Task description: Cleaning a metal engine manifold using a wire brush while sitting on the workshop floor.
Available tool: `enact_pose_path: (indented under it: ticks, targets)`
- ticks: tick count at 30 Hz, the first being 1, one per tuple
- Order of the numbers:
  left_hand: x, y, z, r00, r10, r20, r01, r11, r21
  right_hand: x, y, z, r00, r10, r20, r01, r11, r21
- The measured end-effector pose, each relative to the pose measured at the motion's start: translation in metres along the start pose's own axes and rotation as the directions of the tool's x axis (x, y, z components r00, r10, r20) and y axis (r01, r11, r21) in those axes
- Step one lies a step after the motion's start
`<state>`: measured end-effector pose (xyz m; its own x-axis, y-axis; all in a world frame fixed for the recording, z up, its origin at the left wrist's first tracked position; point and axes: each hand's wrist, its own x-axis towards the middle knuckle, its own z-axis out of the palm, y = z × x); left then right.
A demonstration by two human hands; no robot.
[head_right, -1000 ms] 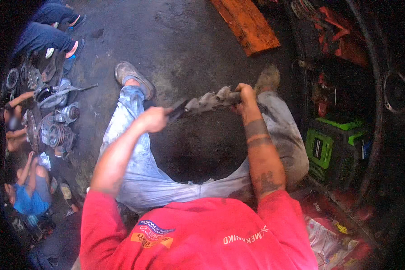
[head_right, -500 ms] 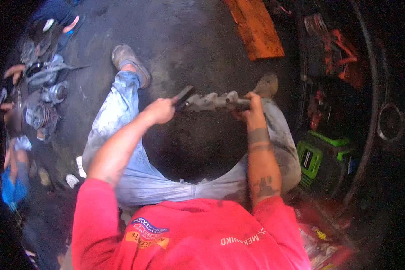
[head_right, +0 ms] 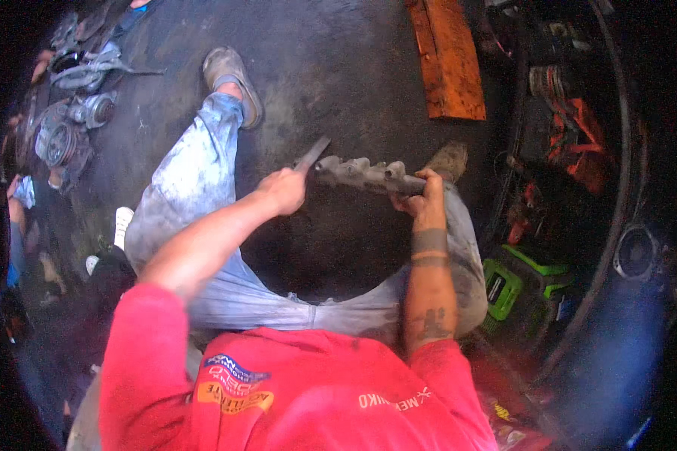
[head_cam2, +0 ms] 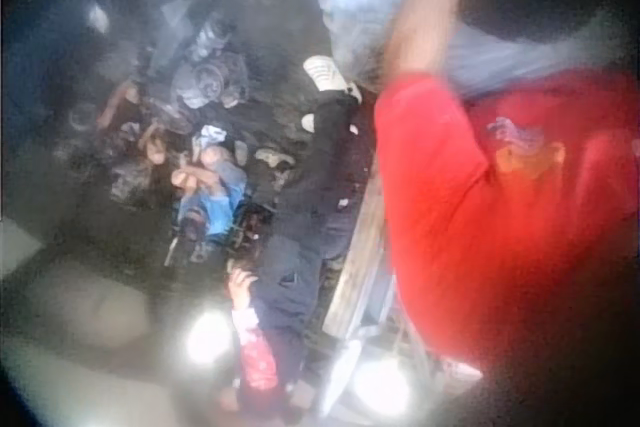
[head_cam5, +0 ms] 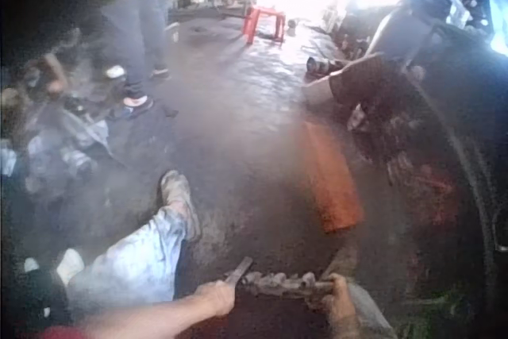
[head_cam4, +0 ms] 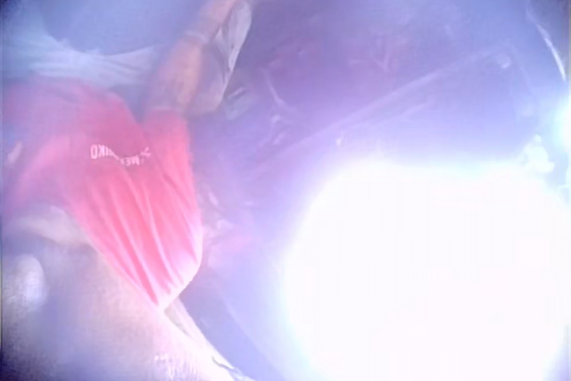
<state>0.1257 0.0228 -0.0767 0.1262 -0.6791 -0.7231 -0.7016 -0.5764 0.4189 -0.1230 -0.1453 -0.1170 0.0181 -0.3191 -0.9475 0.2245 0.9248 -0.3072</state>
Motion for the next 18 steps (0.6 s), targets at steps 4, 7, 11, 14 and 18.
enact_pose_path:
  ticks: [4, 7, 11, 14, 18]
  targets:
    - [0.053, -0.034, 0.021, 0.981, -0.022, -0.190, 0.000, 0.994, -0.111, 0.004, 0.007, 0.017, 0.999, 0.044, 0.028, -0.045, 0.999, 0.030]
    - [0.014, -0.014, 0.018, 0.902, -0.190, -0.387, 0.066, 0.948, -0.311, -0.011, 0.006, 0.022, 0.998, 0.051, -0.033, -0.045, 0.988, 0.145]
    - [-0.060, 0.020, 0.075, 0.835, -0.318, -0.448, 0.053, 0.858, -0.511, -0.014, 0.000, 0.018, 0.989, 0.071, -0.133, -0.043, 0.979, 0.198]
    - [-0.063, 0.016, 0.113, 0.816, -0.218, -0.536, -0.072, 0.881, -0.468, -0.031, 0.007, 0.035, 0.987, 0.091, -0.136, -0.062, 0.977, 0.205]
    - [0.006, 0.004, 0.087, 0.904, -0.261, -0.340, 0.102, 0.901, -0.421, -0.032, 0.012, 0.039, 0.982, 0.154, -0.105, -0.119, 0.951, 0.284]
